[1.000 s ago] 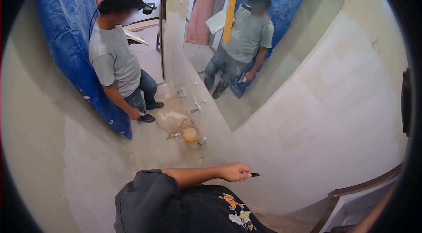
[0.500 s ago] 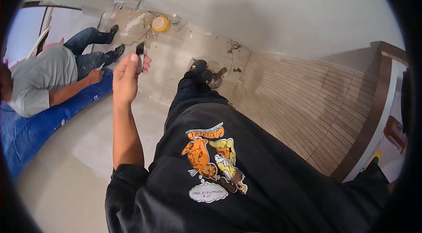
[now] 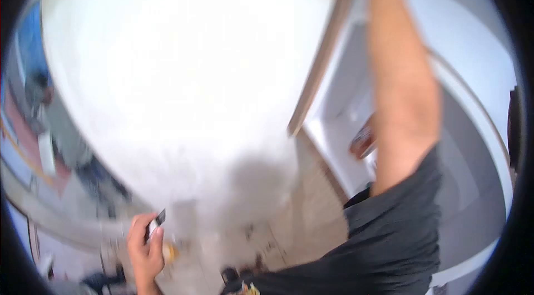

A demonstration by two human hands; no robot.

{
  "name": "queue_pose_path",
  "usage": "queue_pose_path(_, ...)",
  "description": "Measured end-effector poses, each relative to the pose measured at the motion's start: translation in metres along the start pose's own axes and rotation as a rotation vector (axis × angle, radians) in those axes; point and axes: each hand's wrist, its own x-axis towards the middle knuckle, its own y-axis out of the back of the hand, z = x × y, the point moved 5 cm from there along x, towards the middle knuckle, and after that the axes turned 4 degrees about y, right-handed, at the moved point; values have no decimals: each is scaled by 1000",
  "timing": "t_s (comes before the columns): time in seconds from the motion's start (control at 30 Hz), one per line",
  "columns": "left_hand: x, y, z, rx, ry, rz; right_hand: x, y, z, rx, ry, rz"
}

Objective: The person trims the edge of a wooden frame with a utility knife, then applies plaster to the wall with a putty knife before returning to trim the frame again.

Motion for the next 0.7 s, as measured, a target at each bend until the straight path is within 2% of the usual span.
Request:
queue_pose_path(0.03, 29, 7, 33, 11, -80, 2, 9, 11, 5, -2, -35, 34)
queue_pose_path(0.1, 80, 16, 110, 156, -486, 19, 2, 19, -2, 110, -101, 36)
queue_pose_path(0.23, 168, 10, 257, 222, -957, 177, 7, 33, -7, 137, -65, 148)
queue_pose_path(0.3, 210, -6, 331, 282, -1145, 337, 13, 18, 3, 110, -101, 148)
queue_pose_path(0.37, 255, -23, 396, 256, -1272, 405, 17, 9, 12, 128, -87, 176)
queue_pose_path(0.47, 323, -44, 470, 251, -1243, 508, 14, 8, 10, 145, -77, 141)
queue_pose_path(0.57, 371, -71, 520, 229, -1210, 465, 12, 16, 11, 183, -94, 164)
queue_pose_path(0.7, 402, -100, 550, 306, -1184, 423, 9, 12, 14, 236, -119, 185)
